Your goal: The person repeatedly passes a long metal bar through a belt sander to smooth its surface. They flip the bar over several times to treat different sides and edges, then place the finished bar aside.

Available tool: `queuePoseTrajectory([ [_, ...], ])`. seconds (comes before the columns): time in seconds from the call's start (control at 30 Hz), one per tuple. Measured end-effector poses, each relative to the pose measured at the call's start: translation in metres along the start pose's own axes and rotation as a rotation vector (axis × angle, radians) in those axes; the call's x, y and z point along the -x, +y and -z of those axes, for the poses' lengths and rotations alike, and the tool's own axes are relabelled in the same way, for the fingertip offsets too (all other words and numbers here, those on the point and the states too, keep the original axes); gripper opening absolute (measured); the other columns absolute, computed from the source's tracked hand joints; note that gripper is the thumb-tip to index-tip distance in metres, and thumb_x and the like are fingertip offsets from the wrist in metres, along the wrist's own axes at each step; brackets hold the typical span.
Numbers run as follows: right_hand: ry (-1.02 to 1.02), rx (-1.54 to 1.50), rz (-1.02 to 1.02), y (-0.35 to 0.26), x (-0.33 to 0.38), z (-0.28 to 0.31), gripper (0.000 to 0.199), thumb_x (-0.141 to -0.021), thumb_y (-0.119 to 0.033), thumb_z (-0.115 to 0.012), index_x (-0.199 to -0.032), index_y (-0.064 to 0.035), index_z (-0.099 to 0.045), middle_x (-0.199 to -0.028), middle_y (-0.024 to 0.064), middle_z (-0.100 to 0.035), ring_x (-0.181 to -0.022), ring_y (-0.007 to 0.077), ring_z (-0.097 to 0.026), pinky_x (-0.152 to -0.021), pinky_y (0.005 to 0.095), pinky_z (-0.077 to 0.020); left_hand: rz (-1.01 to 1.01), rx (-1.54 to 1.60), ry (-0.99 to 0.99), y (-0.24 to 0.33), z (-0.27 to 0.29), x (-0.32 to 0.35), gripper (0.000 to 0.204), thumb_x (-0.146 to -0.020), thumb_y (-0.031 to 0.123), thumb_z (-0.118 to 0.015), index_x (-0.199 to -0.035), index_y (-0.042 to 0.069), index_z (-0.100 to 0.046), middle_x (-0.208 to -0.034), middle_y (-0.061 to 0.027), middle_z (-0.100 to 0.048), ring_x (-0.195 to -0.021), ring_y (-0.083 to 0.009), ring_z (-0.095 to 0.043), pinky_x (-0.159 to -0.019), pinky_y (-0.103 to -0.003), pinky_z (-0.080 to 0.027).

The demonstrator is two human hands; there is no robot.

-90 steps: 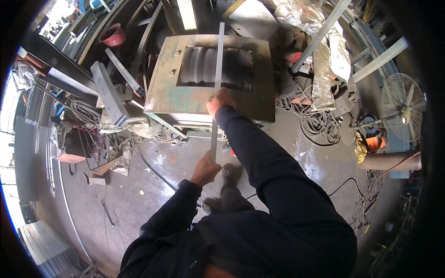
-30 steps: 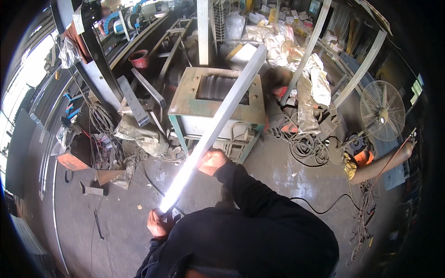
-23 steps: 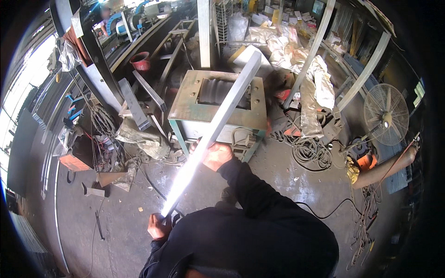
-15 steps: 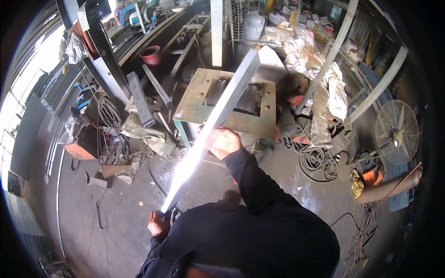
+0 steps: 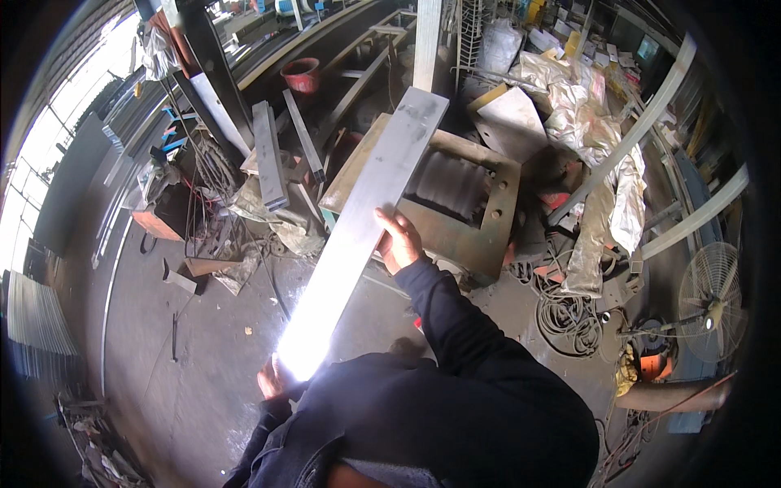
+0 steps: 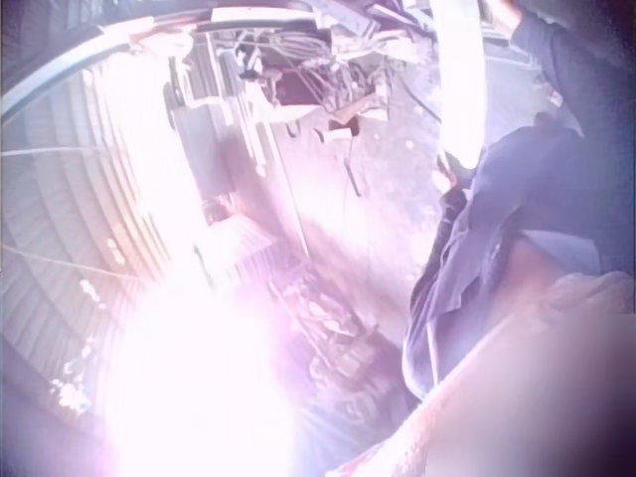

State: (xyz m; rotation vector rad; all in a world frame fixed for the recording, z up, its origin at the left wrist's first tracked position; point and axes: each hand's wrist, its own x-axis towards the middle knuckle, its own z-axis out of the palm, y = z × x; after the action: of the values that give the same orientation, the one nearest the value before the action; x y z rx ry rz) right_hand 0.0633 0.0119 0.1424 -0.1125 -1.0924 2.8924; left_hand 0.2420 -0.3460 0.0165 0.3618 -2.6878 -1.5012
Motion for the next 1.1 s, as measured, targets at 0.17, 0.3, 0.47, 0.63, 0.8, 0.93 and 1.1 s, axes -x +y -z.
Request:
queuePoseTrajectory([
  [0.17, -0.222, -0.072, -0.041, 0.005, 0.003, 0.002, 0.059, -0.086, -0.025, -0.070, -0.136, -0.0053, -0.044, -0.112, 0.0125, -0.062, -0.108, 0.0240, -0.060, -0.103, 0.0413, -0.0416, 0.041, 0.067, -0.350, 0.027, -0.013, -0.016, 0.048, -0.103, 0.037, -0.041, -0.085, -0.001, -0.062, -0.059, -0.0102, -0.058, -0.054, -0.0205, -0.056, -0.051, -0.036, -0.043],
  [0.3, 0.103, 0.170, 0.127, 0.015, -0.004, 0.019, 0.061, -0.086, -0.023, -0.070, -0.137, -0.0048, -0.043, -0.114, 0.0127, -0.063, -0.105, 0.0213, -0.061, -0.091, 0.0373, -0.0486, 0.353, 0.234, -0.754, 0.052, -0.030, -0.036, 0.054, -0.101, 0.050, -0.043, -0.102, 0.000, -0.063, -0.076, -0.0071, -0.064, -0.070, -0.0180, -0.061, -0.058, -0.030, -0.045],
  [0.47, 0.741, 0.847, 0.313, 0.021, -0.032, 0.060, 0.100, -0.075, -0.043, -0.079, -0.148, 0.0008, -0.025, -0.128, 0.0239, -0.053, -0.116, 0.0329, -0.055, -0.100, 0.0386, -0.0446, 0.320, 0.444, -1.033, 0.092, -0.052, -0.030, 0.053, -0.093, 0.046, -0.061, -0.120, 0.001, -0.056, -0.087, -0.0011, -0.061, -0.072, -0.0118, -0.055, -0.063, -0.026, -0.044],
  [0.63, 0.859, 1.507, -0.143, 0.026, -0.036, 0.090, 0.115, -0.068, -0.065, -0.071, -0.153, -0.0111, -0.014, -0.130, 0.0268, -0.045, -0.120, 0.0394, -0.051, -0.097, 0.0450, -0.0471, -0.006, -0.257, -0.605, 0.105, -0.102, -0.024, 0.051, -0.081, 0.045, -0.073, -0.095, -0.004, -0.065, -0.073, -0.0180, -0.065, -0.068, -0.0258, -0.066, -0.062, -0.041, -0.049],
  [0.8, 0.716, 1.995, -0.270, 0.019, -0.040, 0.099, 0.103, -0.077, -0.061, -0.065, -0.154, -0.0139, -0.016, -0.143, 0.0303, -0.033, -0.130, 0.0418, -0.042, -0.107, 0.0441, -0.0391, 0.080, -0.100, -0.620, 0.086, -0.150, -0.022, 0.051, -0.088, 0.046, -0.066, -0.086, -0.004, -0.064, -0.073, -0.0188, -0.065, -0.067, -0.0256, -0.064, -0.061, -0.040, -0.049],
  [0.93, 0.692, 1.807, -0.391, 0.006, -0.041, 0.110, 0.100, -0.079, -0.059, -0.063, -0.155, -0.0145, -0.016, -0.150, 0.0353, -0.023, -0.135, 0.0438, -0.036, -0.112, 0.0446, -0.0320, 0.119, -0.034, -0.709, 0.068, -0.171, -0.013, 0.047, -0.091, 0.043, -0.063, -0.093, -0.004, -0.067, -0.074, -0.0182, -0.067, -0.070, -0.0263, -0.065, -0.062, -0.040, -0.050],
  [1.1, 0.781, 1.830, -0.386, 0.026, -0.030, 0.105, 0.104, -0.079, -0.061, -0.063, -0.156, -0.0181, -0.008, -0.152, 0.0321, -0.021, -0.138, 0.0431, -0.033, -0.111, 0.0430, -0.0350, -0.101, 0.104, -0.680, 0.036, -0.166, -0.009, 0.042, -0.093, 0.039, -0.062, -0.096, -0.003, -0.066, -0.070, -0.0191, -0.065, -0.066, -0.0336, -0.064, -0.059, -0.042, -0.048],
])
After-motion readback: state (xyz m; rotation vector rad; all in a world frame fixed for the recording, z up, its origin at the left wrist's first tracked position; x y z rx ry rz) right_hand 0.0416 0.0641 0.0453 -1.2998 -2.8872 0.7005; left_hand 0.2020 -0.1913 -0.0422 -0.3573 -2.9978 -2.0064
